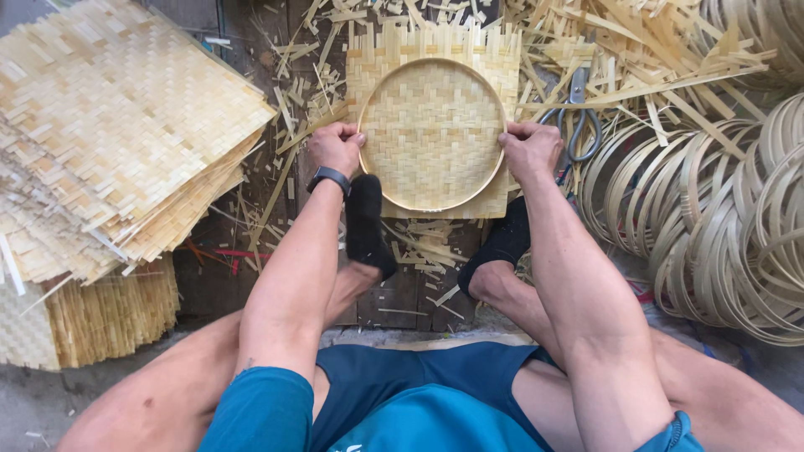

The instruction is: The person trims the edges of woven bamboo mats using shears and a wooden block, then attaches a bamboo ring to form a shallow basket. The person repeats this process multiple times, stacking the finished baskets.

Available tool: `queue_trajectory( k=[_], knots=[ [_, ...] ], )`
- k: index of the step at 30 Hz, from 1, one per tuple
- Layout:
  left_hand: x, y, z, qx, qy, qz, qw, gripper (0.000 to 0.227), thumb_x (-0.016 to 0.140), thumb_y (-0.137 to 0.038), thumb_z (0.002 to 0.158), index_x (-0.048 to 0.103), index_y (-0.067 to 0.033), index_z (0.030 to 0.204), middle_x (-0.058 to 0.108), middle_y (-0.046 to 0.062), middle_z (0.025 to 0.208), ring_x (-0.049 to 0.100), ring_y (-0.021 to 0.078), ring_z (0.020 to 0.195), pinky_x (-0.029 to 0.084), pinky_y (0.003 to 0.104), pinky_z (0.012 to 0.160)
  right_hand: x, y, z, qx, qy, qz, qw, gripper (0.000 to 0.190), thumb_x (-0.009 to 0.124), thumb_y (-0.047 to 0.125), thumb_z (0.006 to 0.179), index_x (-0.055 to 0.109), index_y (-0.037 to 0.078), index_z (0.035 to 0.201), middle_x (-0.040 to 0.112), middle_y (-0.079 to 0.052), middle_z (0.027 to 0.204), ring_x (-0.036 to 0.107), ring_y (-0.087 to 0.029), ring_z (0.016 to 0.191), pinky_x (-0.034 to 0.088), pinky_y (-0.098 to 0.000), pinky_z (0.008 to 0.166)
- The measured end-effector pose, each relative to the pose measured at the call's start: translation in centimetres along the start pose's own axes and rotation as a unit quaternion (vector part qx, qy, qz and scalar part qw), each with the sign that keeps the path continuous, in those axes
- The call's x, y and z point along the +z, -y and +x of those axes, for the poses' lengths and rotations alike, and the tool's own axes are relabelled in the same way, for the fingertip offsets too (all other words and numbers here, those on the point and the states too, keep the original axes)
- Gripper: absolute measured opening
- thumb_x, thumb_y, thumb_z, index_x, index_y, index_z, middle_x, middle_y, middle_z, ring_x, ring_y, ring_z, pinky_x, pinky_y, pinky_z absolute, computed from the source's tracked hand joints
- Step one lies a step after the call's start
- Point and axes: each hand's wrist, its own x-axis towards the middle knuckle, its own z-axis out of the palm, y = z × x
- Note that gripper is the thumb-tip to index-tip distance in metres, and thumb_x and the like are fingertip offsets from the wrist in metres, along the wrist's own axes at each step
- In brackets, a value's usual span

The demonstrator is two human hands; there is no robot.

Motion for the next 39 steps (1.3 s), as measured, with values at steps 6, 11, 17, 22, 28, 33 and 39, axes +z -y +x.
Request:
queue_trajectory(
  k=[6,11,17,22,28,33,39],
  knots=[
    [0.2,0.8,0.7,-0.107,0.042,-0.13,0.985,0.024,0.09,-0.009,0.071,0.081,-0.005,0.093,0.08,0.004,0.082,0.073,0.0104,0.072,0.058,0.026,0.07,0.7,-0.9,0.9,0.013,-0.008,-0.004,1.0,0.028,0.087,0.016,0.076,0.082,0.012,0.103,0.079,-0.008,0.093,0.075,-0.015,0.08,0.058,-0.0285,0.08],
    [-1.1,0.2,0.2,-0.088,0.046,-0.107,0.989,0.025,0.091,-0.012,0.073,0.082,-0.0047,0.095,0.08,0.006,0.083,0.072,0.0112,0.072,0.057,0.027,0.072,1.6,-2.5,1.5,-0.026,-0.008,0.06,0.998,0.027,0.086,0.014,0.077,0.082,0.009,0.103,0.08,-0.009,0.09,0.075,-0.013,0.078,0.059,-0.0275,0.077],
    [-0.6,0.8,-0.1,-0.104,0.051,-0.101,0.988,0.025,0.09,-0.014,0.075,0.081,-0.0057,0.097,0.079,0.006,0.083,0.071,0.0112,0.07,0.057,0.026,0.068,2.6,-5.6,3.0,-0.047,0.021,0.085,0.995,0.024,0.085,0.014,0.078,0.082,0.007,0.101,0.08,-0.008,0.087,0.074,-0.013,0.076,0.059,-0.0277,0.074],
    [-1.0,0.2,0.8,-0.133,0.087,-0.151,0.976,0.025,0.089,-0.013,0.076,0.08,-0.0048,0.097,0.078,0.004,0.082,0.072,0.0113,0.069,0.058,0.026,0.064,2.1,-5.1,3.8,-0.026,0.016,0.063,0.998,0.026,0.088,0.015,0.073,0.083,0.008,0.097,0.08,-0.009,0.083,0.075,-0.014,0.074,0.059,-0.0279,0.073],
    [-2.7,-5.7,2.5,0.023,0.114,0.117,0.986,0.03,0.086,-0.017,0.078,0.081,-0.009,0.107,0.078,0.01,0.101,0.073,0.0239,0.094,0.057,0.037,0.088,0.9,0.8,-0.3,-0.334,-0.045,-0.079,0.938,0.034,0.081,0.014,0.076,0.072,0.005,0.108,0.071,-0.015,0.109,0.065,-0.034,0.109,0.053,-0.0437,0.099],
    [1.8,-12.0,5.6,0.496,0.004,0.231,0.837,0.037,0.067,-0.039,0.1,0.077,-0.0107,0.122,0.066,0.013,0.134,0.06,0.0334,0.126,0.044,0.044,0.108,5.3,3.2,-8.6,-0.502,0.167,-0.34,0.777,0.111,0.066,0.073,0.073,0.03,0.007,0.156,0.027,-0.027,0.162,0.021,-0.046,0.151,0.012,-0.0596,0.119],
    [5.5,-13.2,6.7,0.267,0.086,0.046,0.959,0.029,0.062,-0.045,0.101,0.079,-0.0233,0.108,0.075,0.002,0.119,0.069,0.0255,0.112,0.054,0.036,0.096,7.2,1.2,-7.7,-0.568,0.07,-0.331,0.75,0.098,0.058,0.071,0.09,0.034,0.005,0.159,0.028,-0.027,0.163,0.021,-0.047,0.154,0.01,-0.0698,0.122]
  ],
)
